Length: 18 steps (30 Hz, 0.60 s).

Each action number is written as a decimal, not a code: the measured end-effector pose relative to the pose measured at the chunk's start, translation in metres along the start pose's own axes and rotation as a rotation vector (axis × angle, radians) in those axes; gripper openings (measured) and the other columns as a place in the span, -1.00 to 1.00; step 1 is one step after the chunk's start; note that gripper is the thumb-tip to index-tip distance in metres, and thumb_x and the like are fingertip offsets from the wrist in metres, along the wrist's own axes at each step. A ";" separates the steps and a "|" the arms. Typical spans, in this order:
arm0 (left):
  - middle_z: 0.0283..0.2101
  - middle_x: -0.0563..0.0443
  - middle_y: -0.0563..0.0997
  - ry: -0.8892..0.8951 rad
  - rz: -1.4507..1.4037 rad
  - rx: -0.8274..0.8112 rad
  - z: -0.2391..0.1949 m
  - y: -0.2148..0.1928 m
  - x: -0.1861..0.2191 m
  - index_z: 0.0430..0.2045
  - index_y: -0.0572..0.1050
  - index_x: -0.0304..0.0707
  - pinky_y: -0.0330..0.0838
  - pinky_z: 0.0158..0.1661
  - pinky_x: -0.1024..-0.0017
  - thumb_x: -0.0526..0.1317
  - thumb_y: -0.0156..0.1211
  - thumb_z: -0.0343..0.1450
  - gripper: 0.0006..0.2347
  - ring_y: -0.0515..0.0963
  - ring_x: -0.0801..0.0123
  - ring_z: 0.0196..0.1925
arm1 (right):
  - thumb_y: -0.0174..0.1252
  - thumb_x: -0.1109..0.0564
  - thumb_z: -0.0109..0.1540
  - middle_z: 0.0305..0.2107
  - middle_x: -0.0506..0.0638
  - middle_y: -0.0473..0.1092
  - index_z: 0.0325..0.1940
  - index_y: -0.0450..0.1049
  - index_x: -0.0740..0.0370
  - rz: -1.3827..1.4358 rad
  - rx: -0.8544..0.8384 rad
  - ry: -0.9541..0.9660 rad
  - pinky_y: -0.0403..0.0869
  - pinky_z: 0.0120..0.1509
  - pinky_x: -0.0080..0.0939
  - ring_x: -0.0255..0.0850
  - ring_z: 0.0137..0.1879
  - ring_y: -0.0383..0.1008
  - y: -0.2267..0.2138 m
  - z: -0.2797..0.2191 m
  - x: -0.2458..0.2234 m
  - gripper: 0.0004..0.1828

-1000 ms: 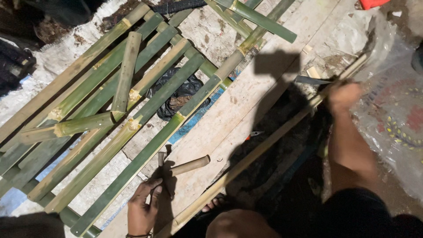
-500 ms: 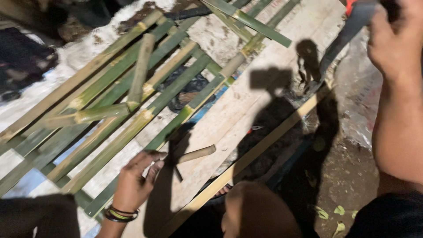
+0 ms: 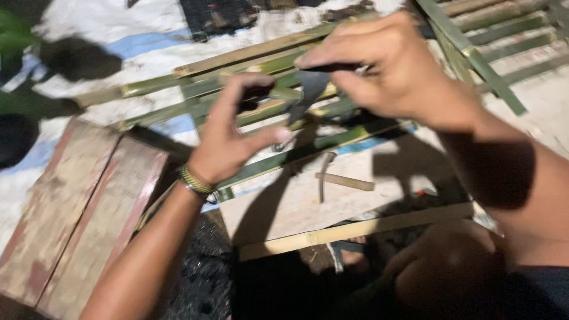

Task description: The person assembles a bamboo shelf frame by hand and using a hammer to secure slats, then wraps rubber strips around the joints to reinforce them.

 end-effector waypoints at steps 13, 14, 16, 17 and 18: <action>-0.44 0.12 0.52 -0.616 0.178 0.000 -0.099 -0.052 -0.087 -0.32 0.48 -0.30 0.45 -0.30 0.42 -0.25 0.37 0.38 -0.83 0.49 0.48 -0.38 | 0.07 0.38 0.34 -0.11 0.08 0.57 0.18 0.51 0.30 0.316 0.203 0.249 0.63 0.05 -0.25 -0.22 -0.11 0.64 0.132 0.034 0.062 -0.67; -0.46 0.13 0.52 -0.740 0.114 -0.042 -0.107 -0.054 -0.091 -0.33 0.48 -0.30 0.45 -0.31 0.44 -0.24 0.37 0.36 -0.82 0.51 0.51 -0.39 | 0.05 0.37 0.33 -0.15 0.09 0.56 0.19 0.51 0.30 0.392 0.204 0.311 0.62 -0.04 -0.26 -0.25 -0.16 0.61 0.136 0.026 0.072 -0.65; -0.44 0.15 0.54 -0.739 -0.003 -0.035 -0.119 -0.052 -0.103 -0.32 0.49 -0.28 0.45 -0.29 0.45 -0.24 0.36 0.36 -0.83 0.52 0.51 -0.37 | 0.03 0.37 0.33 -0.18 0.09 0.55 0.20 0.51 0.30 0.477 0.198 0.375 0.60 -0.12 -0.27 -0.27 -0.21 0.57 0.149 0.009 0.093 -0.64; -0.43 0.16 0.55 -0.728 -0.113 -0.019 -0.123 -0.053 -0.109 -0.31 0.50 -0.26 0.45 -0.27 0.46 -0.24 0.34 0.36 -0.84 0.52 0.52 -0.35 | 0.04 0.36 0.32 -0.16 0.09 0.56 0.19 0.53 0.26 0.433 0.164 0.450 0.56 -0.23 -0.28 -0.28 -0.30 0.55 0.154 0.003 0.104 -0.63; -0.43 0.16 0.55 -0.729 -0.109 -0.014 -0.129 -0.055 -0.115 -0.31 0.50 -0.26 0.45 -0.27 0.46 -0.24 0.34 0.36 -0.84 0.52 0.52 -0.35 | 0.06 0.35 0.31 -0.14 0.08 0.58 0.18 0.54 0.23 0.389 0.129 0.524 0.51 -0.34 -0.29 -0.29 -0.39 0.52 0.162 -0.004 0.115 -0.63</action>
Point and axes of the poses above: each hand's wrist, its own z-axis towards the middle knuckle, its own y-axis out of the palm, x = y × z, the point moved 1 cm from there along z, towards the middle knuckle
